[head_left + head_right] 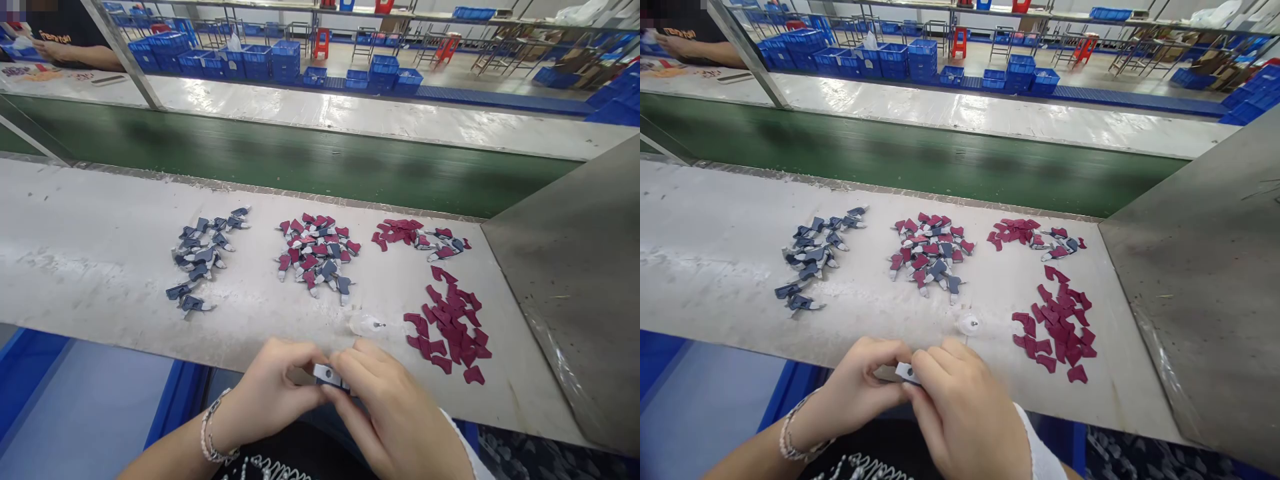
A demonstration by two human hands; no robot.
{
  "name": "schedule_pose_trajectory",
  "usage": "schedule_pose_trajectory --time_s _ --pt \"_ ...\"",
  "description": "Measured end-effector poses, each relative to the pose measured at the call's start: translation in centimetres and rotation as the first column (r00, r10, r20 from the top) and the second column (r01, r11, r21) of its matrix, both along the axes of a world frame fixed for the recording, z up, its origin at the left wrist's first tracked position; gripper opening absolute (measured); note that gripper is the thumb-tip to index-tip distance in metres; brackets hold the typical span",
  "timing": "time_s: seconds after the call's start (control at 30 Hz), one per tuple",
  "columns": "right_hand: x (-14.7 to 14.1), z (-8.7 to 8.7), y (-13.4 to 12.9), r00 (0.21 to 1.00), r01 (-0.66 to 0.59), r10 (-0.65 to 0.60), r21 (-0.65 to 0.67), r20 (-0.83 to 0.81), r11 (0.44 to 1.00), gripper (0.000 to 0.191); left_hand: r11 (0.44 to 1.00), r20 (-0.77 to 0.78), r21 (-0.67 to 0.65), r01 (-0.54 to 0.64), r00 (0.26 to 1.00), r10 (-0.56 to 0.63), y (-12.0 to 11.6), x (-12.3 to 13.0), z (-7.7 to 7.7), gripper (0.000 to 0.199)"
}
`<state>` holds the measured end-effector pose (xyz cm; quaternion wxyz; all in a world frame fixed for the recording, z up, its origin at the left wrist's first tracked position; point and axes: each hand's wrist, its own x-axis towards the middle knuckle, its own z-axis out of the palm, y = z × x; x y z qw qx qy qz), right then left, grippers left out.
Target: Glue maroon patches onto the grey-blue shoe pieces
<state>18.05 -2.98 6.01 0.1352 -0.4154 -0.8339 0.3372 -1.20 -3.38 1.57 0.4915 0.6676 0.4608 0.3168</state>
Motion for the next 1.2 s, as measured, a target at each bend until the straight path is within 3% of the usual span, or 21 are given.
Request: schedule_pose_trajectory --time_s 0.17,0.27,0.37,0.4,0.5,0.57,0.6,0.67,0.77,0.83,0.97,1.1,1.17,1.2 --pt "-1.3 -1.3 -0.6 0.996 0.078 -0.081 0.073 0.043 0.994 0.019 0.998 -0.11 0.05 -0.025 0.993 0.03 -0.4 -0.1 -0.2 0.008" --pt "-1.5 -1.8 -0.7 0.989 0.135 -0.14 0.09 0.045 0.987 0.02 1.0 -0.149 -0.027 0.002 0.989 -0.006 0.3 -0.6 -0.3 0.005" --pt "0.2 -1.8 -0.6 0.981 0.192 -0.192 0.112 -0.007 0.975 0.025 0.994 -0.13 -0.092 -0.052 0.991 0.04 3.1 -1.3 -0.4 0.006" --pt "1.2 -1.8 -0.4 0.973 0.23 -0.228 0.139 -0.031 0.963 0.034 0.992 -0.148 -0.07 -0.109 0.984 0.098 4.4 -1.6 -0.4 0.01" --pt "4.8 -2.5 0.5 0.904 0.428 -0.421 0.16 -0.075 0.889 0.032 0.963 -0.267 0.072 -0.26 0.925 0.27 8.2 -2.8 -0.6 0.037" --pt "6.7 -4.0 1.5 0.834 0.552 -0.55 0.106 -0.05 0.827 0.044 0.932 -0.352 0.15 -0.329 0.863 0.361 9.8 -4.2 -0.7 0.05" --pt "7.3 -5.0 2.1 0.824 0.566 -0.565 0.068 -0.036 0.821 0.05 0.912 -0.399 0.197 -0.361 0.82 0.411 10.2 -5.1 -0.8 0.051" --pt "7.6 -6.9 3.0 0.852 0.523 -0.524 -0.058 0.009 0.85 0.057 0.857 -0.486 0.295 -0.423 0.706 0.515 10.3 -7.5 -0.8 0.048" --pt "6.7 -9.2 3.8 0.899 0.421 -0.437 -0.218 -0.025 0.88 0.052 0.779 -0.587 0.367 -0.508 0.523 0.618 9.4 -11.6 -1.0 0.045" --pt "5.9 -9.9 4.1 0.897 0.403 -0.438 -0.286 -0.065 0.869 0.048 0.779 -0.633 0.365 -0.51 0.478 0.609 8.9 -14.0 -1.3 0.042" --pt "4.9 -9.2 4.4 0.854 0.44 -0.512 -0.402 -0.089 0.803 0.053 0.841 -0.665 0.324 -0.434 0.528 0.528 8.7 -16.3 -1.4 0.039" --pt "4.8 -6.9 3.9 0.775 0.429 -0.6 -0.534 -0.196 0.729 0.065 0.829 -0.63 0.319 -0.459 0.552 0.547 8.2 -15.2 0.1 0.045" --pt "5.1 -5.8 3.2 0.727 0.451 -0.654 -0.572 -0.21 0.685 0.068 0.833 -0.524 0.246 -0.496 0.655 0.545 7.5 -13.7 0.8 0.052" --pt "5.3 -5.3 2.9 0.713 0.462 -0.667 -0.569 -0.218 0.68 0.067 0.849 -0.378 0.141 -0.509 0.765 0.522 7.1 -12.7 1.0 0.05"
